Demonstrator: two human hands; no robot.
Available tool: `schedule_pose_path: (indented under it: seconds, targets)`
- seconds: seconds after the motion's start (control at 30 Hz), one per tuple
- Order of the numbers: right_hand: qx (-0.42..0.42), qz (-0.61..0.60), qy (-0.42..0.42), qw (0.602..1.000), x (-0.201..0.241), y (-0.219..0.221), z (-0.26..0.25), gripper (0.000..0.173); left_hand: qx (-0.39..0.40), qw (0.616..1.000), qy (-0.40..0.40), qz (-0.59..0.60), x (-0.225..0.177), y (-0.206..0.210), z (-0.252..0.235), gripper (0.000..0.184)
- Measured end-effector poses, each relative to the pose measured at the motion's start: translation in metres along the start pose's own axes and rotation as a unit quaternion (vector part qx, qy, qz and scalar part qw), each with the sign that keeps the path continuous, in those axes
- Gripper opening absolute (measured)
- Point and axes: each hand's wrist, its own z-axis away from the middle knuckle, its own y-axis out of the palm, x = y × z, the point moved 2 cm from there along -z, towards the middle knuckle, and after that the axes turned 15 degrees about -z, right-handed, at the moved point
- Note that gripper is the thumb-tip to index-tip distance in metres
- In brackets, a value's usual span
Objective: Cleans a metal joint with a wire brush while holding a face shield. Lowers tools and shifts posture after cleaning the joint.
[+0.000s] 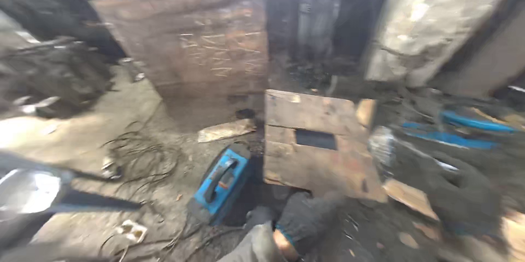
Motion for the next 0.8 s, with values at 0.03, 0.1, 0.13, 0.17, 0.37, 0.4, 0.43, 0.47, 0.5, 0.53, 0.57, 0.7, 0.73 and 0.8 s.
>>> schedule_pose_path:
  seconds: [0.03,0.1,0.13,0.17,0.37,0.4,0.43,0.47,0.5,0.53,0.57,0.7,0.73,0.8]
  targets:
    - [-0.009,0.015,-0.002,1.000,-0.004,0.000,0.000,0.046,-0.016,1.000,0.000,-0.002,0.008,0.004,-0.011,0.038]
    - [-0.034,0.057,-0.027,0.997,-0.031,-0.003,-0.006,0.048,-0.017,1.000,0.008,-0.014,0.017,0.008,-0.022,0.043]
    - [-0.031,0.041,-0.041,0.998,-0.047,-0.005,-0.010,0.047,-0.012,1.000,0.005,-0.023,0.018,0.009,-0.024,0.044]
    - [-0.016,0.013,-0.035,0.999,-0.049,-0.006,-0.013,0.045,-0.009,1.000,0.004,-0.028,0.018,0.009,-0.024,0.045]
    - [-0.012,-0.013,0.009,1.000,-0.021,-0.011,0.009,0.046,-0.012,1.000,0.001,-0.018,0.016,0.010,-0.023,0.045]
    - [-0.014,-0.018,0.007,1.000,-0.016,-0.012,0.013,0.046,-0.015,1.000,-0.002,-0.012,0.017,0.009,-0.023,0.045]
    - [-0.018,-0.028,-0.002,0.999,-0.007,-0.012,0.017,0.046,-0.022,1.000,-0.001,-0.008,0.017,0.008,-0.022,0.044]
    - [-0.018,-0.040,-0.003,0.999,0.006,-0.014,0.022,0.046,-0.031,1.000,0.004,-0.004,0.017,0.006,-0.021,0.042]
    - [-0.022,-0.048,-0.006,0.999,0.021,-0.016,0.027,0.043,-0.039,0.999,0.012,0.003,0.018,0.006,-0.021,0.038]
    - [-0.030,-0.044,-0.007,0.999,0.030,-0.019,0.031,0.041,-0.046,0.999,0.021,0.013,0.020,0.007,-0.021,0.034]
    - [-0.034,-0.031,-0.005,0.999,0.037,-0.022,0.033,0.039,-0.053,0.998,0.031,0.031,0.021,0.008,-0.021,0.031]
    - [-0.057,0.050,0.018,0.997,0.035,-0.035,0.026,0.041,-0.117,0.991,0.058,0.035,0.027,0.011,-0.031,0.030]
    - [-0.064,0.061,0.022,0.996,0.037,-0.037,0.024,0.040,-0.128,0.989,0.066,0.019,0.029,0.010,-0.032,0.031]
    - [-0.057,0.067,0.032,0.996,0.043,-0.034,0.020,0.039,-0.136,0.986,0.097,0.009,0.034,0.007,-0.034,0.034]
